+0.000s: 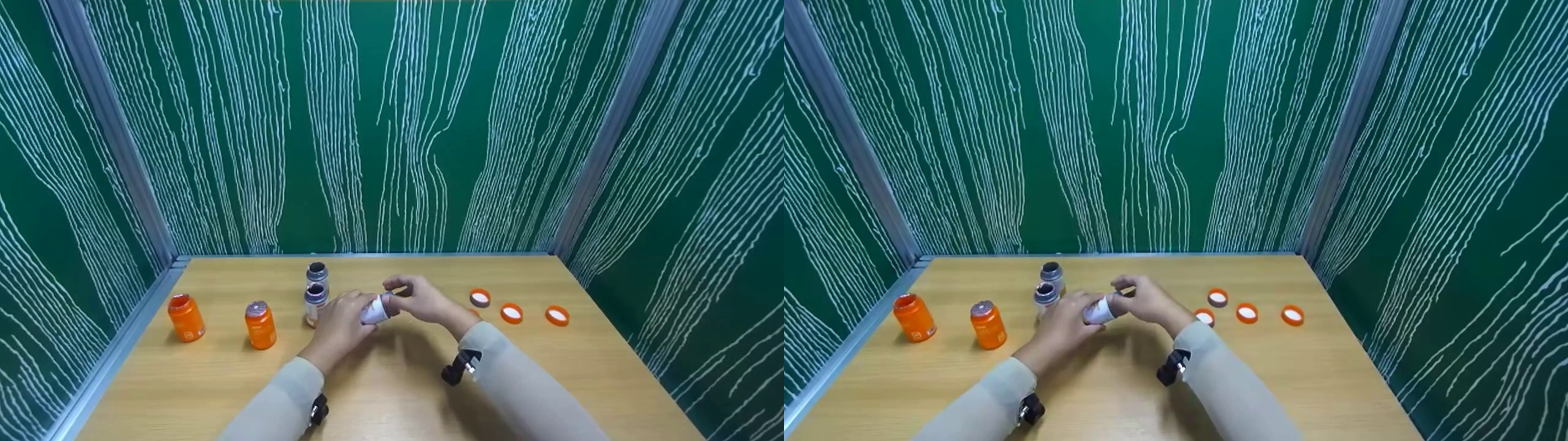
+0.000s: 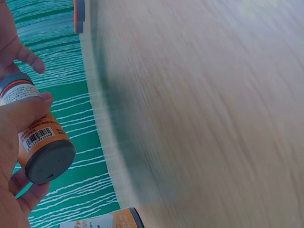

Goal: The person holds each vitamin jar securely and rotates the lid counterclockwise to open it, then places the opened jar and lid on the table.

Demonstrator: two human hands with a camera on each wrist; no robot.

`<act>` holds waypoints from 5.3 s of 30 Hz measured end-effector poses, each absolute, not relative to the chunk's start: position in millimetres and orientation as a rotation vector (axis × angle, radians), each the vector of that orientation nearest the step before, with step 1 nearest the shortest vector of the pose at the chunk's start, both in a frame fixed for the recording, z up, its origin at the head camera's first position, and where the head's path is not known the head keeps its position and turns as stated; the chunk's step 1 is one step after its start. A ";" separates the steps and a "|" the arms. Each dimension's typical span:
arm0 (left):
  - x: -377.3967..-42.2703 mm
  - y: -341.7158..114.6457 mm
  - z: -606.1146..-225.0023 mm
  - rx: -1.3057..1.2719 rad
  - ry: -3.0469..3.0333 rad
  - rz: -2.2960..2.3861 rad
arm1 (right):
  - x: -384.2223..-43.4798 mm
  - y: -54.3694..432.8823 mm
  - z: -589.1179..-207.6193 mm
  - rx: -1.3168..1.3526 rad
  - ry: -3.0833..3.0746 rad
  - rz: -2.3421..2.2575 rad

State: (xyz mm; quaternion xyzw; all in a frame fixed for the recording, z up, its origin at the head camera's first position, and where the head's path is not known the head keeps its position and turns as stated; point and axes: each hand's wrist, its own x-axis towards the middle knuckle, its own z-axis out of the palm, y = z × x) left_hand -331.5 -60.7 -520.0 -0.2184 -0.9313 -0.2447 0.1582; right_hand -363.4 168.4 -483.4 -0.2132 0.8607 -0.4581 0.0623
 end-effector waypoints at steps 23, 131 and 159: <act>-331.6 -59.3 -518.4 -0.601 -2.681 -0.746 | -360.4 162.8 -482.2 -0.442 2.706 -1.244; -330.0 -61.2 -519.8 -0.627 -2.723 -0.769 | -357.6 177.7 -477.1 -0.754 2.651 -1.154; -326.1 -60.0 -523.3 -0.622 -2.759 -0.781 | -357.5 176.4 -478.4 -0.569 2.627 -1.146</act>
